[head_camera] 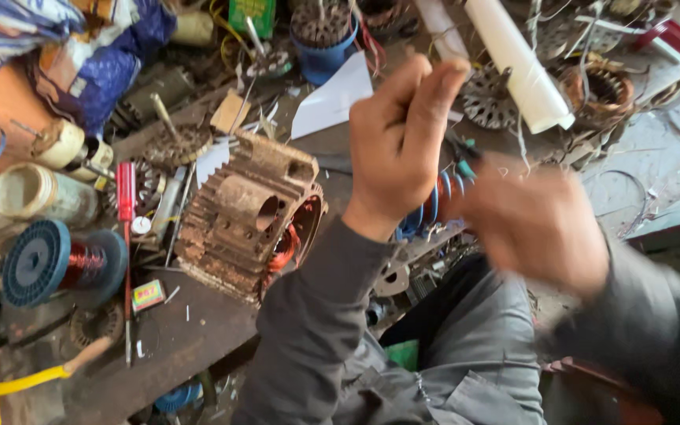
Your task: The person winds copper wire onto a blue plastic bobbin using a metal tool to guide and tighten the coils. They then use pliers to cut the wire and secure the end, continuing to wind and adjust the coil on the bobbin.
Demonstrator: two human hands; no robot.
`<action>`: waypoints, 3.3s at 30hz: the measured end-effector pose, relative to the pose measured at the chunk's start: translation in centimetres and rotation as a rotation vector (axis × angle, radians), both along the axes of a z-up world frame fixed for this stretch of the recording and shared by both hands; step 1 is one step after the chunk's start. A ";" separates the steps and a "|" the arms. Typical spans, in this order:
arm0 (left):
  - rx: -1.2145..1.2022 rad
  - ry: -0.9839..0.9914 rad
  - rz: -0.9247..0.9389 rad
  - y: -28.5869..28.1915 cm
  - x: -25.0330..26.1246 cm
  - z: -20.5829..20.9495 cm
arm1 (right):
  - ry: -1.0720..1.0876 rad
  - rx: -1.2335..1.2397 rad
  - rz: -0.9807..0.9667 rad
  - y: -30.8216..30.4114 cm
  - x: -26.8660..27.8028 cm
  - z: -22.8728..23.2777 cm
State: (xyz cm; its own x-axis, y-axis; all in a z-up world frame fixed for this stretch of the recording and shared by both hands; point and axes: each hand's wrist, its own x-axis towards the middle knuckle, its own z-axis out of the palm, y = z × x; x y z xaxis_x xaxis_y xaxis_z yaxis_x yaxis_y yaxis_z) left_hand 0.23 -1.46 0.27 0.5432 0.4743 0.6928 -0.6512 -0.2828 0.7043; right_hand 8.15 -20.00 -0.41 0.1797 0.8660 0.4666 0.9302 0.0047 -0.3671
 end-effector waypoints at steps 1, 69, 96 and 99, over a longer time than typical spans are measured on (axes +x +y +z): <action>-0.003 0.003 -0.007 -0.2 0.0 0.1 | -0.131 -0.034 -0.087 2.4 2.7 -0.6; 0.034 -0.049 0.026 -0.7 0.5 -0.5 | 0.270 0.019 0.283 8.1 9.3 -5.7; 0.067 -0.028 0.015 -0.1 0.6 -0.5 | 0.509 -0.240 -0.092 -1.6 -3.8 -16.3; 0.011 -0.067 0.011 -0.2 1.0 -0.3 | 0.219 -0.311 -0.117 -1.5 -2.6 -14.5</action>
State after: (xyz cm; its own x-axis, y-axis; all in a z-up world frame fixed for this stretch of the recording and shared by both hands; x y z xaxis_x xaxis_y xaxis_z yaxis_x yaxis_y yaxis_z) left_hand 1.22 -1.64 -0.03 0.4903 0.4722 0.7326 -0.6938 -0.2973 0.6559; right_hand 5.56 -21.48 -14.89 0.3518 0.9277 0.1247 0.8173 -0.2394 -0.5242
